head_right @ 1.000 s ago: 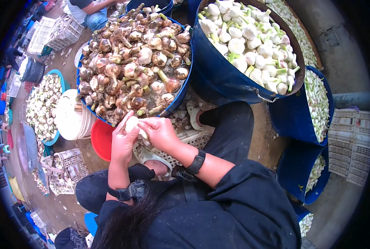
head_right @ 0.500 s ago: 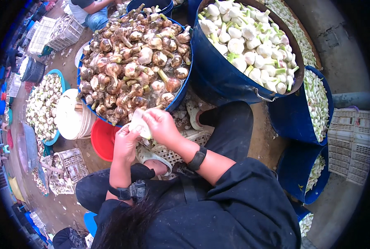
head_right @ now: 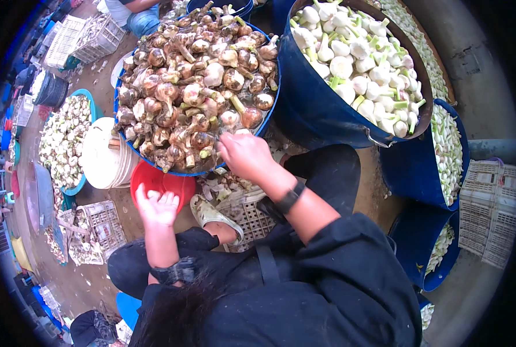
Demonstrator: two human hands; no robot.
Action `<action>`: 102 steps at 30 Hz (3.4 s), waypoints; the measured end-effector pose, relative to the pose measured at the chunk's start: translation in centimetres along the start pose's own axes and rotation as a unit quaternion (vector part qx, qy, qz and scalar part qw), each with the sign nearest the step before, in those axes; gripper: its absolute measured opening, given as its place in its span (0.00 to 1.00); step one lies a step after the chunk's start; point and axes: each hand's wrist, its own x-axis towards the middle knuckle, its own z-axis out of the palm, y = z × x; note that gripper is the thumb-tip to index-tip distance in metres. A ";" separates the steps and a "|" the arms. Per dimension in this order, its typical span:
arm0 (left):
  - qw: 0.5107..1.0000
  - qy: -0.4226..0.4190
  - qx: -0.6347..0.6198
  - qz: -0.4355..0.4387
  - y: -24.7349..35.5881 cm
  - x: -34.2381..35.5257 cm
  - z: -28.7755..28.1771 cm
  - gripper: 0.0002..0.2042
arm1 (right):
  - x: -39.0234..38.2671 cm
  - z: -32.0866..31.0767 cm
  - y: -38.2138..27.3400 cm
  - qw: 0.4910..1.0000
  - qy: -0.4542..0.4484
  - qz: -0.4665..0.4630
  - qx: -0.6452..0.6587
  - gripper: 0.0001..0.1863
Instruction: The person peels garlic by hand, removing the outer skins and stems before placing the cleaned bulbs into a blue barrel. They retrieve unpeeled garlic one at a time from a large blue basin and discard the loose skins onto the floor.
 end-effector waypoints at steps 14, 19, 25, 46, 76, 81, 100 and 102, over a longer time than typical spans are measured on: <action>0.927 -0.278 0.223 0.118 -5.5 -3.2 4.1 0.22 | 0.4 1.1 -4.9 0.913 0.094 0.048 0.393 0.22; 0.910 -0.213 0.278 0.221 -4.1 -0.8 3.7 0.13 | -0.8 -1.7 -7.2 0.982 0.131 -0.096 0.097 0.30; 0.794 -0.273 0.345 0.420 -3.7 -2.7 4.2 0.21 | -0.2 -2.4 -5.2 0.980 0.012 -0.191 0.058 0.07; 0.814 -0.356 0.350 0.296 -5.1 -3.3 4.1 0.15 | -3.4 0.3 -3.2 0.965 -0.044 0.061 0.253 0.07; 0.499 -0.381 0.548 0.552 -3.7 -3.6 3.6 0.20 | -2.7 0.2 -1.6 0.627 -0.093 0.403 0.661 0.10; 0.568 -0.355 0.463 0.581 -5.2 -1.8 3.3 0.13 | -3.2 0.3 -3.2 0.477 0.000 0.281 0.833 0.11; 0.972 -0.197 0.065 0.110 -0.7 -0.5 2.1 0.16 | -4.4 -3.2 -2.3 0.991 -0.096 -0.070 0.057 0.28; 0.959 -0.229 0.118 0.117 -1.4 -2.3 2.9 0.15 | -3.3 -1.8 -5.1 0.991 -0.046 -0.021 0.120 0.27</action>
